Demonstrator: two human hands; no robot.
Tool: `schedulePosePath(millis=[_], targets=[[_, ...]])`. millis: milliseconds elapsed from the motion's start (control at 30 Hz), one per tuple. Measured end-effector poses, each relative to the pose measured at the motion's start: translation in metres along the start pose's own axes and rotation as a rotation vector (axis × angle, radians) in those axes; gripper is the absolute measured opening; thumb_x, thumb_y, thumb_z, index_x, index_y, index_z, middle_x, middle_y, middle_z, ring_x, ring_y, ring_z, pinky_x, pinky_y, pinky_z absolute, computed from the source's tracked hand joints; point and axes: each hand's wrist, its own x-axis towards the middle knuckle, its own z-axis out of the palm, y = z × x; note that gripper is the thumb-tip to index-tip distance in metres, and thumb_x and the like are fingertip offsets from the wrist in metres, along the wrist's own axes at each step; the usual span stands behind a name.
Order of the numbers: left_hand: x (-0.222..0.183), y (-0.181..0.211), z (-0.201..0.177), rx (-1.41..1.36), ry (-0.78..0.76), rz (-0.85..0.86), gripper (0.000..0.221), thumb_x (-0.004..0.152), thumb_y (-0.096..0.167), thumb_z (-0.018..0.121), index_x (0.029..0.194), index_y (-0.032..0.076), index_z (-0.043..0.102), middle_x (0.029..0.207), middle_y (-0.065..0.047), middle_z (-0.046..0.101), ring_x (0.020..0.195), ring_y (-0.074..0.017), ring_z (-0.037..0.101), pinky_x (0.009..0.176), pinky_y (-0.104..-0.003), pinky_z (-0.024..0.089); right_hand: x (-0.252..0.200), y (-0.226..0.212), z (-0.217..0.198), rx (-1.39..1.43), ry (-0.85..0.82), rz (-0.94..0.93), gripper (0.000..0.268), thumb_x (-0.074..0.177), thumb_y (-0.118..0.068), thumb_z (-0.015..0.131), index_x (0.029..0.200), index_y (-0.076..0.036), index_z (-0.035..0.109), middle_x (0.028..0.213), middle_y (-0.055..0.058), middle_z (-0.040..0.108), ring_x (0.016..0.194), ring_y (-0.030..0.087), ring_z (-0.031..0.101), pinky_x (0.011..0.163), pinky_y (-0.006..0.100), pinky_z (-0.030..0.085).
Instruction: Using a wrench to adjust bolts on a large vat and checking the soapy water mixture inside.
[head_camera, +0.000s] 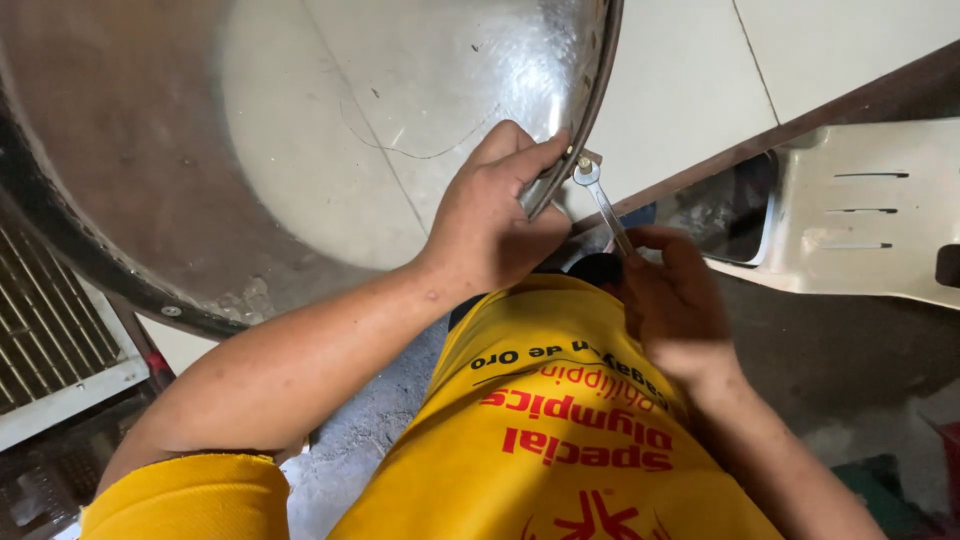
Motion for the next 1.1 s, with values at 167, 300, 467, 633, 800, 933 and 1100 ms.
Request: schedulePosePath(millis=[167, 300, 467, 633, 800, 933, 1100], targets=[[0.001, 0.005, -0.004, -0.008, -0.039, -0.096, 0.065, 0.074, 0.011, 0.06, 0.138, 0.014, 0.064, 0.092, 0.003, 0.046, 0.086, -0.0133, 0.053, 0.073, -0.026, 0.05, 0.0, 0.004, 0.027, 0.198, -0.005, 0.029, 0.015, 0.107, -0.008, 0.039, 0.114, -0.004, 0.052, 0.059, 0.002, 0.04, 0.039, 0.014, 0.034, 0.03, 0.029, 0.029], [0.0, 0.002, -0.001, -0.037, 0.016, 0.027, 0.062, 0.073, -0.001, 0.064, 0.133, 0.012, 0.066, 0.091, 0.003, 0.046, 0.085, -0.0127, 0.05, 0.068, -0.024, 0.05, 0.009, -0.007, 0.015, -0.018, -0.049, 0.142, 0.016, 0.107, -0.009, 0.043, 0.113, -0.006, 0.057, 0.063, 0.001, 0.048, 0.045, 0.013, 0.039, 0.033, 0.028, 0.031], [-0.001, -0.009, 0.004, -0.035, 0.055, 0.071, 0.064, 0.075, 0.001, 0.07, 0.137, 0.014, 0.063, 0.091, 0.003, 0.048, 0.084, -0.0145, 0.051, 0.067, -0.027, 0.048, 0.048, -0.06, -0.039, -0.128, -0.039, 0.23, 0.019, 0.097, -0.028, 0.057, 0.1, -0.014, 0.07, 0.086, 0.007, 0.065, 0.078, 0.021, 0.057, 0.074, 0.037, 0.045], [-0.001, -0.017, 0.006, -0.057, 0.079, 0.18, 0.07, 0.075, -0.007, 0.073, 0.139, 0.02, 0.062, 0.093, 0.002, 0.051, 0.087, -0.0163, 0.051, 0.066, -0.027, 0.043, 0.13, -0.125, -0.067, -0.916, -0.278, -0.166, 0.016, 0.105, -0.012, 0.063, 0.105, -0.01, 0.078, 0.069, 0.008, 0.067, 0.049, 0.017, 0.044, 0.043, 0.03, 0.034], [0.002, -0.003, -0.003, -0.02, 0.008, 0.155, 0.051, 0.079, -0.006, 0.063, 0.128, 0.007, 0.069, 0.091, -0.002, 0.047, 0.084, -0.0194, 0.055, 0.068, -0.03, 0.052, 0.234, -0.137, -0.058, -0.941, -0.754, -0.628, 0.03, 0.082, -0.005, 0.076, 0.111, -0.006, 0.072, 0.104, 0.001, 0.069, 0.095, 0.016, 0.058, 0.084, 0.031, 0.041], [0.005, 0.004, -0.001, -0.024, 0.044, 0.141, 0.045, 0.079, 0.002, 0.059, 0.12, 0.01, 0.074, 0.087, -0.001, 0.05, 0.084, -0.0181, 0.056, 0.072, -0.03, 0.052, 0.223, -0.156, -0.061, -0.926, -0.794, -0.682, 0.013, 0.082, -0.005, 0.078, 0.094, -0.008, 0.074, 0.086, 0.0, 0.069, 0.079, 0.013, 0.057, 0.071, 0.028, 0.041], [0.004, 0.002, 0.0, 0.013, 0.064, 0.136, 0.056, 0.074, 0.007, 0.057, 0.129, 0.006, 0.069, 0.089, -0.004, 0.051, 0.086, -0.0205, 0.059, 0.077, -0.032, 0.053, 0.16, -0.138, -0.121, -1.048, -0.492, -0.645, 0.023, 0.1, -0.024, 0.069, 0.119, -0.017, 0.079, 0.07, 0.001, 0.066, 0.057, 0.015, 0.048, 0.056, 0.03, 0.035]])
